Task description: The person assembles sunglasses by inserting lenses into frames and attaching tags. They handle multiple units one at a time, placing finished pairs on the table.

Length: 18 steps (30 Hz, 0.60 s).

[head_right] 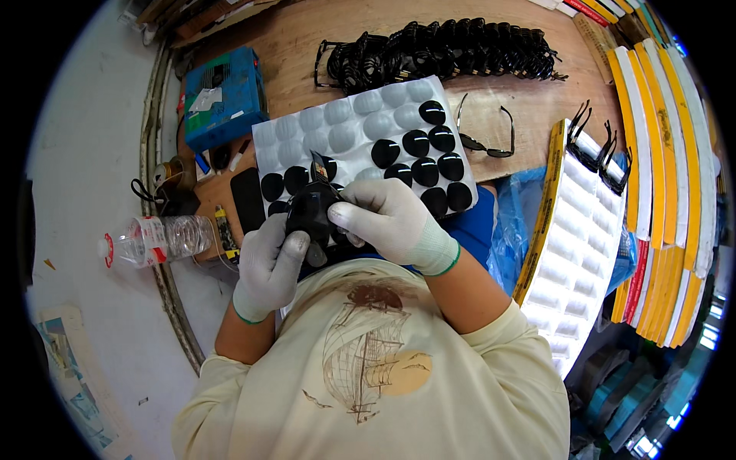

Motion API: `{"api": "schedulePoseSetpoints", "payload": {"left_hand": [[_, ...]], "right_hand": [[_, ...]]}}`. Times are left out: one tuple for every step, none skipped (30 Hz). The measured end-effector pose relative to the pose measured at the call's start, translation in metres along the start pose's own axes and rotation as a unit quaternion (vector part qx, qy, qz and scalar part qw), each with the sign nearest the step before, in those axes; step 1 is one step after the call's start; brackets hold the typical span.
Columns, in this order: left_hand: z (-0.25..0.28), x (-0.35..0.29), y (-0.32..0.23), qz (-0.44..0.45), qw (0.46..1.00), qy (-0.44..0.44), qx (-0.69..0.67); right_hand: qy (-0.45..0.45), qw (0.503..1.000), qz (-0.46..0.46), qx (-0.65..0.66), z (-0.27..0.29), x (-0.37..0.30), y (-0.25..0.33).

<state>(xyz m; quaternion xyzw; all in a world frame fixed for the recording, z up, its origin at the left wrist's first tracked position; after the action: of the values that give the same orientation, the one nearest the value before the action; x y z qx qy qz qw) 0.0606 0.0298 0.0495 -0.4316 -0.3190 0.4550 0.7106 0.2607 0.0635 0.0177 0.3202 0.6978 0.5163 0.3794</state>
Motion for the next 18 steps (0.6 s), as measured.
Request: {"api": "schedulePoseSetpoints", "payload": {"left_hand": [[0.0, -0.001, -0.001, 0.0, 1.0, -0.006, -0.001], [0.0, -0.002, -0.002, -0.001, 1.0, -0.013, -0.001], [0.0, -0.003, -0.002, -0.001, 1.0, -0.019, -0.002], [0.0, -0.003, -0.002, 0.0, 1.0, -0.021, -0.006], [-0.001, -0.002, 0.0, 0.001, 1.0, -0.023, -0.009], [-0.001, -0.001, 0.0, 0.002, 1.0, -0.024, -0.013], [-0.001, -0.001, 0.001, 0.013, 0.999, -0.023, -0.038], [-0.002, 0.001, 0.001, 0.024, 0.998, -0.021, -0.063], [-0.002, 0.002, 0.002, 0.034, 0.995, -0.02, -0.088], [-0.001, 0.003, 0.001, 0.025, 0.996, -0.016, -0.08], [0.001, 0.005, 0.0, 0.015, 0.997, -0.011, -0.072], [0.003, 0.006, -0.001, 0.006, 0.998, -0.007, -0.064], [0.004, 0.006, -0.003, 0.025, 0.997, -0.003, -0.067], [0.006, 0.005, -0.005, 0.044, 0.997, 0.0, -0.07], [0.007, 0.005, -0.007, 0.063, 0.995, 0.004, -0.072], [0.008, 0.006, -0.009, 0.054, 0.995, 0.003, -0.078], [0.008, 0.006, -0.011, 0.045, 0.995, 0.002, -0.084], [0.008, 0.007, -0.013, 0.036, 0.995, 0.001, -0.09]], "right_hand": [[0.001, 1.0, 0.003, 0.0, -0.001, 0.001, 0.002], [0.002, 1.0, 0.007, -0.001, -0.002, 0.002, 0.005], [0.002, 1.0, 0.011, -0.001, -0.004, 0.003, 0.006], [-0.007, 1.0, 0.006, -0.002, -0.005, 0.003, 0.007], [-0.016, 1.0, 0.001, -0.004, -0.006, 0.003, 0.007], [-0.026, 1.0, -0.004, -0.005, -0.008, 0.002, 0.007], [-0.038, 0.999, -0.002, 0.0, -0.011, 0.001, 0.01], [-0.049, 0.999, -0.001, 0.005, -0.015, 0.0, 0.014], [-0.061, 0.998, 0.001, 0.01, -0.017, -0.001, 0.017], [-0.06, 0.998, 0.012, -0.006, -0.018, -0.003, 0.018], [-0.059, 0.998, 0.022, -0.021, -0.017, -0.005, 0.019], [-0.058, 0.997, 0.033, -0.036, -0.016, -0.007, 0.02], [-0.053, 0.996, 0.039, -0.065, -0.014, -0.008, 0.023], [-0.048, 0.993, 0.046, -0.095, -0.013, -0.01, 0.027], [-0.043, 0.99, 0.052, -0.124, -0.012, -0.01, 0.029], [-0.054, 0.99, 0.075, -0.11, -0.014, -0.011, 0.03], [-0.064, 0.989, 0.097, -0.096, -0.017, -0.012, 0.03], [-0.074, 0.987, 0.12, -0.082, -0.018, -0.013, 0.031]]}}
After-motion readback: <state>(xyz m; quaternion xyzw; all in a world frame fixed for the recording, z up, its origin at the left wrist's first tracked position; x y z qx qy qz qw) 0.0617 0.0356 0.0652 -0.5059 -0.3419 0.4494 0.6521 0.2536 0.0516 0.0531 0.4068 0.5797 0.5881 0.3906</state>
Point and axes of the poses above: each hand's wrist, its own x-axis towards the middle knuckle, its own z-axis out of the back of the hand, y = z × x, the point moved 3 cm from there along x, towards the middle knuckle, and after that the axes turned 2 degrees about y, right-handed, at the moved point
